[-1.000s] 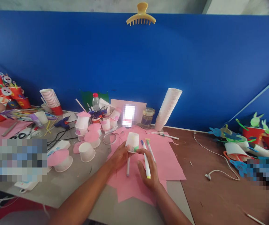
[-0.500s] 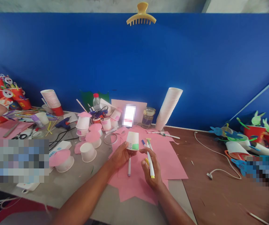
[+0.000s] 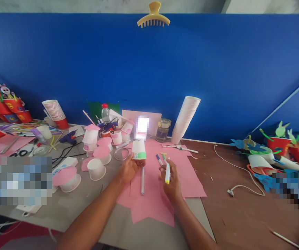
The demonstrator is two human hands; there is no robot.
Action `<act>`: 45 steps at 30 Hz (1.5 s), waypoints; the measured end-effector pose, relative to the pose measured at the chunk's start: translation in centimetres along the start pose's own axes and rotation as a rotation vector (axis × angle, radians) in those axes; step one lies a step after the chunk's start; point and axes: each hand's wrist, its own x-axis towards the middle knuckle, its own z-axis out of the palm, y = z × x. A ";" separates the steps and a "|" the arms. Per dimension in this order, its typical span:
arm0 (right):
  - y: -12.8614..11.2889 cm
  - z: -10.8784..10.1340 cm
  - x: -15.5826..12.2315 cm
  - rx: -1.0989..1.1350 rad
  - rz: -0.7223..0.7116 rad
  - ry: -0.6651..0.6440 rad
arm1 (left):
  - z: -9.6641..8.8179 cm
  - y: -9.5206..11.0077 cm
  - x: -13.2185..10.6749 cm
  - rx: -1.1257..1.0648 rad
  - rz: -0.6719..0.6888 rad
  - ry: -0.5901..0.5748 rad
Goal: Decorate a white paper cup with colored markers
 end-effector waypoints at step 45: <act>0.9 -1.6 1.0 -0.563 -0.172 -0.247 | -0.1 -1.5 0.7 0.921 0.379 0.223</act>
